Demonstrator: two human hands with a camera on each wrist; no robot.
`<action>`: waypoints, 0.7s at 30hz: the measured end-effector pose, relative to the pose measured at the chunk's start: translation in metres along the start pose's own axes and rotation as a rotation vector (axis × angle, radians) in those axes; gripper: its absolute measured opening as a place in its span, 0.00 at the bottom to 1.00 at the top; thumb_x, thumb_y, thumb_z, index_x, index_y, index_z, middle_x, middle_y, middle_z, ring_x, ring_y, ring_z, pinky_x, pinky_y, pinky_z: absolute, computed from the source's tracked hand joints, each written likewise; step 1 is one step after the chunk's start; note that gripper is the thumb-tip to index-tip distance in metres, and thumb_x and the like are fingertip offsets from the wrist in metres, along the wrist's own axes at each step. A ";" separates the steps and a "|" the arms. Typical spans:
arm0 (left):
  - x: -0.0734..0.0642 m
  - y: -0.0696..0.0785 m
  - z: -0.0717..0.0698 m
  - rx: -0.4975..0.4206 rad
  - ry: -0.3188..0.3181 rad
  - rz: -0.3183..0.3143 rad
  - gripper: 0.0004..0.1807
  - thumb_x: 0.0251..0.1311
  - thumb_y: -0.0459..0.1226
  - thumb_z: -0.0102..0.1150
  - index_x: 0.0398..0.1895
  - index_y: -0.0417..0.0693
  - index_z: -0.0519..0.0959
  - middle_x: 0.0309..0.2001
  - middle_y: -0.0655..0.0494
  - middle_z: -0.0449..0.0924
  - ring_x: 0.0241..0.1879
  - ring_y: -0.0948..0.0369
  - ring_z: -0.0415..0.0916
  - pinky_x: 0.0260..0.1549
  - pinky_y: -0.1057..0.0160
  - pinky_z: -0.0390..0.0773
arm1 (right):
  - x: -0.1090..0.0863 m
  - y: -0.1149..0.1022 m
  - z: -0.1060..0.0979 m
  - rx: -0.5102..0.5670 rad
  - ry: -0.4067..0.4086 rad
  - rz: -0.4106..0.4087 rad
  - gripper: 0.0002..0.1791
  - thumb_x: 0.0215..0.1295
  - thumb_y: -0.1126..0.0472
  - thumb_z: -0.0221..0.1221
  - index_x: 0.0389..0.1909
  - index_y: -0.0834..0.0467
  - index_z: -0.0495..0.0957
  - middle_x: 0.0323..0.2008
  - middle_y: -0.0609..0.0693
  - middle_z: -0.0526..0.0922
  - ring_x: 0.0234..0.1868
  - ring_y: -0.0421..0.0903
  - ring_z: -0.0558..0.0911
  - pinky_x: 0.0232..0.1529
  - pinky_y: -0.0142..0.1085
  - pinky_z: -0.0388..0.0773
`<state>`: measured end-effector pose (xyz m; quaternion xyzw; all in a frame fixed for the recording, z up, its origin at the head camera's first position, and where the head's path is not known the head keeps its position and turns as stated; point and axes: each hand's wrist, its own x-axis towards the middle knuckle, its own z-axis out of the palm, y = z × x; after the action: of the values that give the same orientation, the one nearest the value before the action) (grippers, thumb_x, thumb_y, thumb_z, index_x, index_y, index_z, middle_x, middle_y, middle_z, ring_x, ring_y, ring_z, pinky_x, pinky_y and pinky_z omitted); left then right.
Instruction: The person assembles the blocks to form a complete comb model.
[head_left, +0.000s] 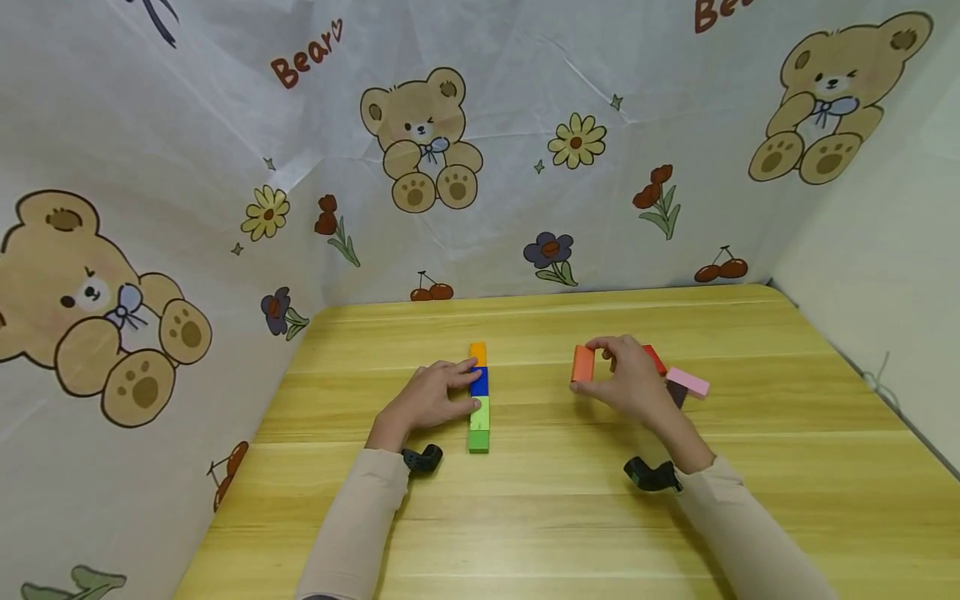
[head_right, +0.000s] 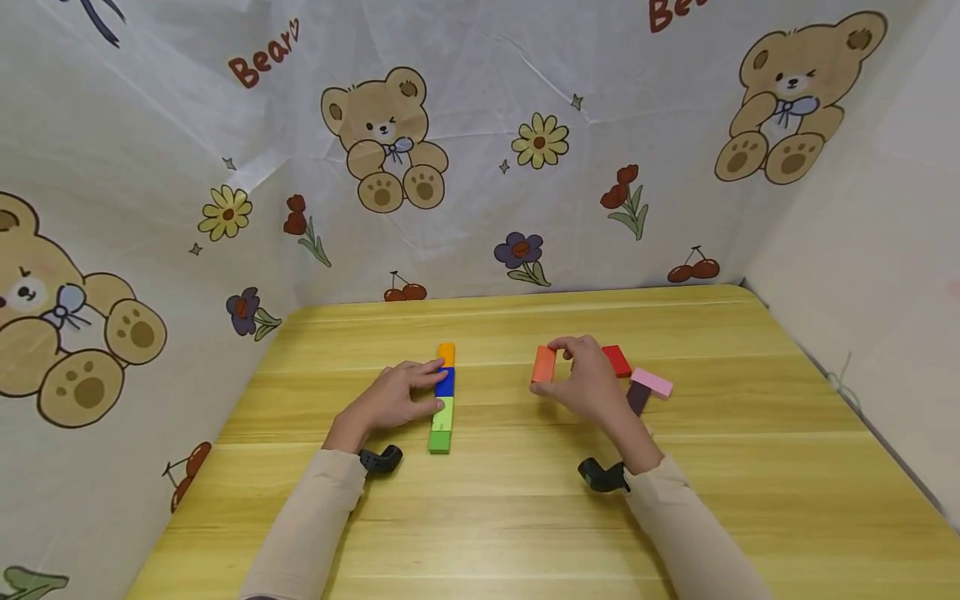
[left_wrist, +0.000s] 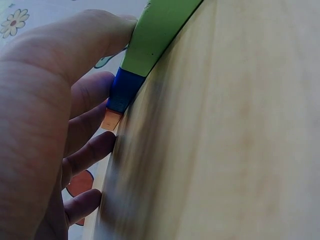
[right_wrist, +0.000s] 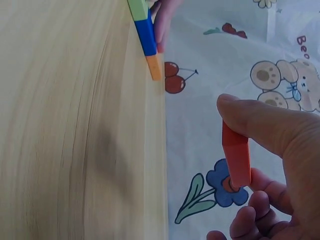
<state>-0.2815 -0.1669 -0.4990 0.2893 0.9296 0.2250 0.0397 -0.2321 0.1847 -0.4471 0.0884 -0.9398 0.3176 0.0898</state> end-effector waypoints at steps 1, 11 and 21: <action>0.000 0.000 0.000 0.000 0.000 -0.002 0.35 0.63 0.61 0.59 0.72 0.65 0.69 0.77 0.67 0.60 0.73 0.59 0.61 0.61 0.51 0.62 | -0.001 -0.002 0.001 0.003 0.005 -0.008 0.38 0.46 0.46 0.78 0.58 0.57 0.77 0.41 0.56 0.74 0.39 0.50 0.69 0.36 0.40 0.66; 0.000 -0.001 0.000 -0.003 -0.002 -0.012 0.35 0.63 0.62 0.59 0.72 0.66 0.69 0.77 0.69 0.59 0.74 0.60 0.60 0.61 0.52 0.62 | -0.010 -0.025 0.010 0.038 0.005 -0.018 0.38 0.44 0.46 0.79 0.57 0.54 0.78 0.40 0.53 0.72 0.39 0.49 0.68 0.37 0.40 0.66; 0.000 -0.002 0.001 0.024 -0.007 -0.027 0.35 0.63 0.63 0.58 0.72 0.67 0.68 0.77 0.70 0.58 0.74 0.60 0.60 0.64 0.50 0.61 | -0.025 -0.052 0.029 0.115 -0.062 -0.026 0.39 0.42 0.43 0.80 0.56 0.51 0.78 0.39 0.50 0.72 0.40 0.49 0.69 0.38 0.39 0.68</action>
<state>-0.2819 -0.1677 -0.5007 0.2780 0.9359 0.2120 0.0425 -0.1999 0.1288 -0.4448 0.1156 -0.9210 0.3672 0.0595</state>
